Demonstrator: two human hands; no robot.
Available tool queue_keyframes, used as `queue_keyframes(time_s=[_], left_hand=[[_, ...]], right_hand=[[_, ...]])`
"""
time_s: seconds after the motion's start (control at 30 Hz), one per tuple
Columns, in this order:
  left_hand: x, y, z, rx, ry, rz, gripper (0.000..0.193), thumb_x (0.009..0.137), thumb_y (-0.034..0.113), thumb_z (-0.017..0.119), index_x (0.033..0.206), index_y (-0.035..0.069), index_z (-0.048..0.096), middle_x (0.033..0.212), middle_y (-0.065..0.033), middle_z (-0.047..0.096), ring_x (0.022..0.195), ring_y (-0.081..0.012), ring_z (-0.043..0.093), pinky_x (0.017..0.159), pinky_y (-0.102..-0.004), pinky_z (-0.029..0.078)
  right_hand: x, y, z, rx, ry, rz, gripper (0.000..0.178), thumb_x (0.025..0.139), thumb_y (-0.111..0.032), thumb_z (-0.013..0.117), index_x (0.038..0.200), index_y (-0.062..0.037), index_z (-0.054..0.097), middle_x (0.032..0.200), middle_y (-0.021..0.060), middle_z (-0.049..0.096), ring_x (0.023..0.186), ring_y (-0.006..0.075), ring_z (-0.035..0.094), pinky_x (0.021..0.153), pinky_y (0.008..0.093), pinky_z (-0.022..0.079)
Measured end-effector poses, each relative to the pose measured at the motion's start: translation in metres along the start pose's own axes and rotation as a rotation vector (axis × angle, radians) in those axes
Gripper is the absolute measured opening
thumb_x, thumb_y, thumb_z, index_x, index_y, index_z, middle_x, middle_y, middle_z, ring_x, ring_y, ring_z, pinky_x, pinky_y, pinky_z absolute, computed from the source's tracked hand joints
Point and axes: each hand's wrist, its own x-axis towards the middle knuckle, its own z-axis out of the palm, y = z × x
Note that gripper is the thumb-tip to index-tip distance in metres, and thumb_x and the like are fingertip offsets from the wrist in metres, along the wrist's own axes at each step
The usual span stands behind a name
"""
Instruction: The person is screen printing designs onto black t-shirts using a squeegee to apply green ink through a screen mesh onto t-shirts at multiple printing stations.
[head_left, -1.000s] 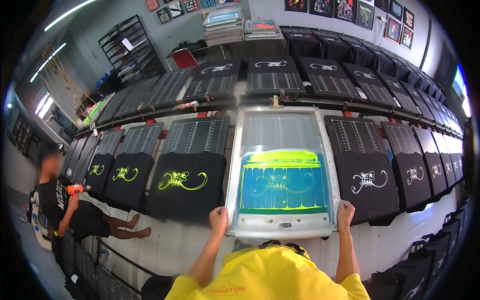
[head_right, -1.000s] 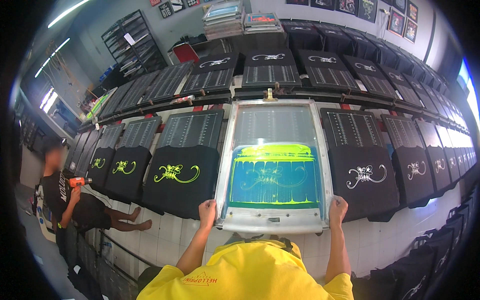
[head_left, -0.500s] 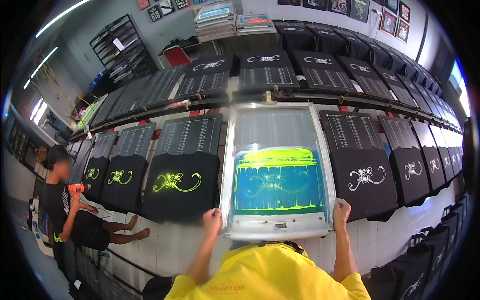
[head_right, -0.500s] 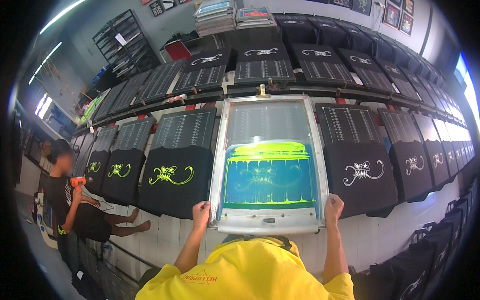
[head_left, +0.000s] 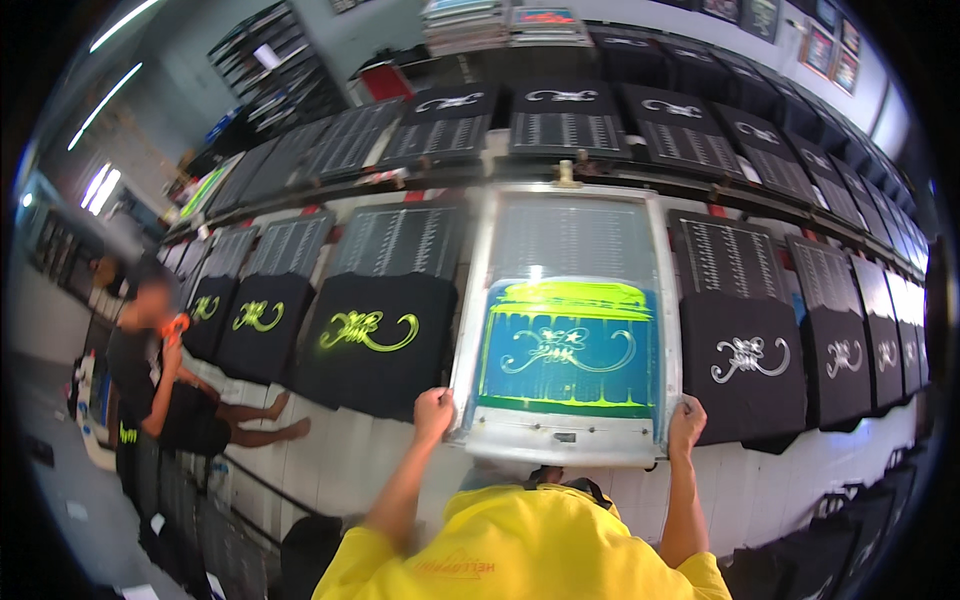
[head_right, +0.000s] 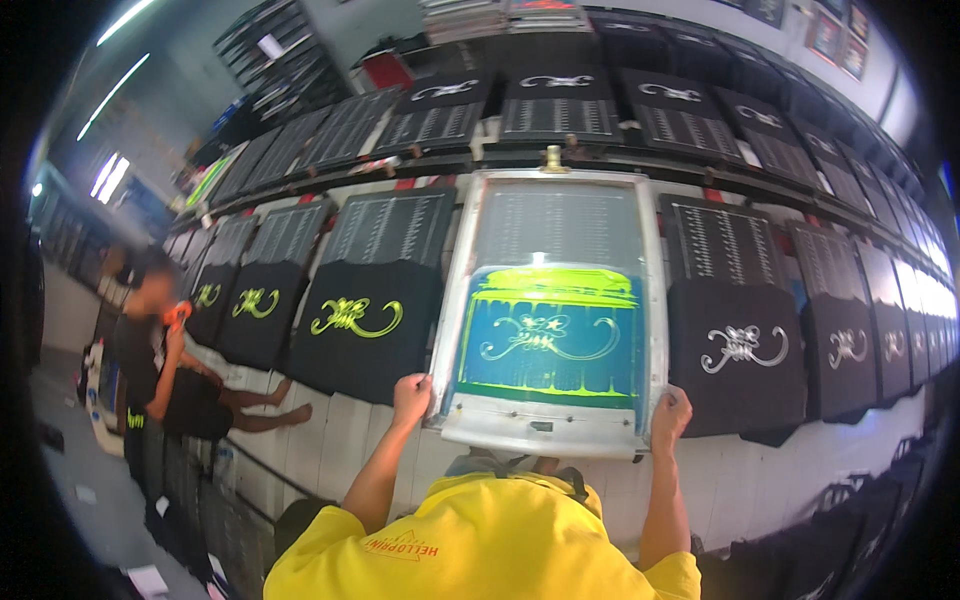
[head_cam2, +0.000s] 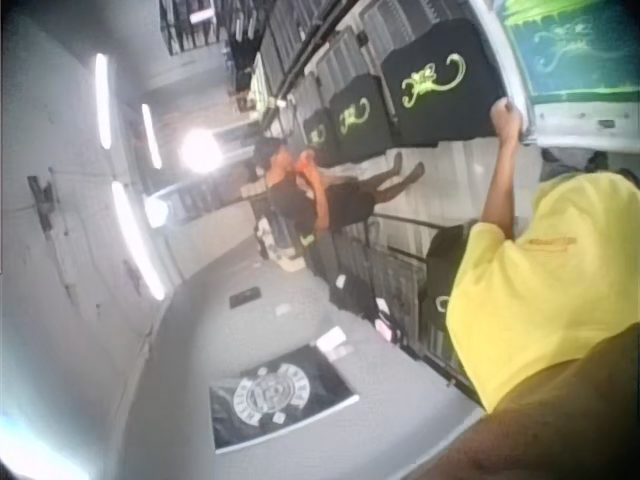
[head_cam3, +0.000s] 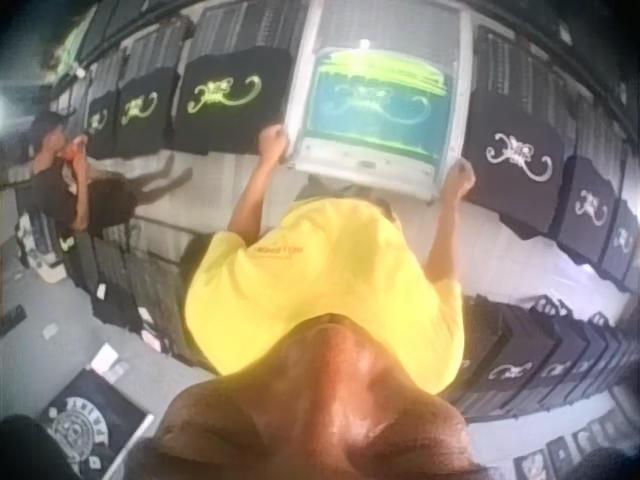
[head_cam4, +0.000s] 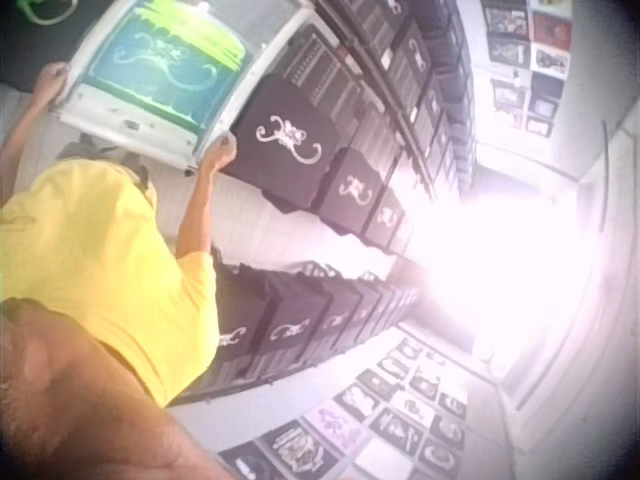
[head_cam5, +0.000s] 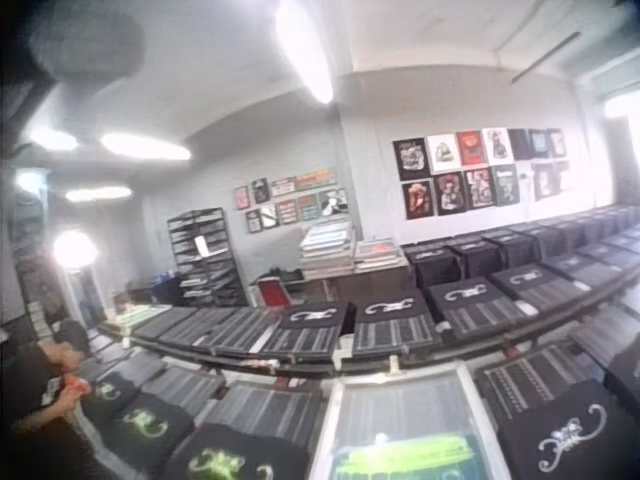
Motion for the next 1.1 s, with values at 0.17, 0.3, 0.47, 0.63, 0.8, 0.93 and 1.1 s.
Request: queue_keyframes(time_s=[0.17,0.3,0.47,0.63,0.8,0.93,1.1], left_hand=[[0.0,0.014,-0.003,0.001,-0.059,-0.126,0.029,0.09,0.026,0.057,0.084,-0.001,0.066,0.078,-0.0247,0.063,0.075,-0.044,0.061,0.066,-0.0485,0.047],[-0.008,0.024,-0.015,-0.062,-0.005,-0.125,0.03,0.091,0.028,0.059,0.098,0.001,0.069,0.095,-0.02,0.068,0.084,-0.0395,0.065,0.075,-0.0449,0.051],[-0.038,0.049,-0.048,-0.374,0.077,-0.006,0.022,0.093,0.019,0.06,0.101,0.001,0.069,0.082,-0.0094,0.067,0.068,-0.0174,0.065,0.062,-0.0307,0.051],[-0.091,0.06,-0.059,-0.744,-0.716,-0.136,0.03,0.097,0.03,0.058,0.1,0.001,0.069,0.079,-0.0023,0.065,0.059,-0.0084,0.056,0.057,-0.0237,0.046],[-0.127,0.059,-0.013,-0.601,-1.113,-0.25,0.036,0.098,0.035,0.056,0.112,0.004,0.067,0.087,-0.0034,0.068,0.068,-0.0085,0.06,0.06,-0.0234,0.045],[-0.137,0.071,0.036,-0.648,-1.13,-0.306,0.046,0.101,0.039,0.046,0.129,0.004,0.054,0.095,-0.0055,0.066,0.065,-0.0085,0.059,0.046,-0.0213,0.041],[-0.132,0.087,0.072,-0.842,-1.156,-0.472,0.05,0.104,0.042,0.034,0.132,0.002,0.048,0.1,-0.0077,0.066,0.061,-0.0091,0.058,0.041,-0.0191,0.036]], right_hand=[[-0.002,-0.006,-0.004,0.009,0.007,-0.125,0.027,0.084,-0.003,0.051,0.105,0.0028,0.068,0.096,0.0194,0.07,0.091,0.0299,0.068,0.082,0.0369,0.051],[-0.013,-0.038,-0.006,0.0,0.067,-0.341,0.031,0.086,0.001,0.048,0.112,0.0032,0.065,0.104,0.0183,0.069,0.1,0.0312,0.066,0.089,0.0381,0.05],[-0.044,-0.072,-0.021,0.072,-0.358,-0.343,0.026,0.087,0.001,0.055,0.111,0.0027,0.066,0.108,0.0179,0.068,0.098,0.0293,0.066,0.084,0.0365,0.052],[-0.109,-0.127,-0.034,-0.218,-0.692,-0.852,0.046,0.072,-0.006,0.072,0.117,-0.0036,0.063,0.117,0.0131,0.063,0.113,0.0323,0.056,0.096,0.0424,0.045],[-0.109,-0.135,-0.029,-0.525,-0.776,-1.083,0.059,0.065,-0.01,0.072,0.122,-0.0073,0.056,0.124,0.0074,0.059,0.114,0.0303,0.052,0.094,0.0422,0.045],[-0.091,-0.167,-0.025,-0.538,-0.821,-1.058,0.049,0.066,-0.007,0.069,0.113,-0.0074,0.057,0.112,0.007,0.06,0.101,0.0282,0.056,0.086,0.042,0.049],[-0.088,-0.171,-0.004,-0.604,-0.657,-1.042,0.039,0.064,-0.01,0.074,0.099,-0.0085,0.057,0.099,0.0063,0.059,0.092,0.0268,0.057,0.081,0.0407,0.05]])
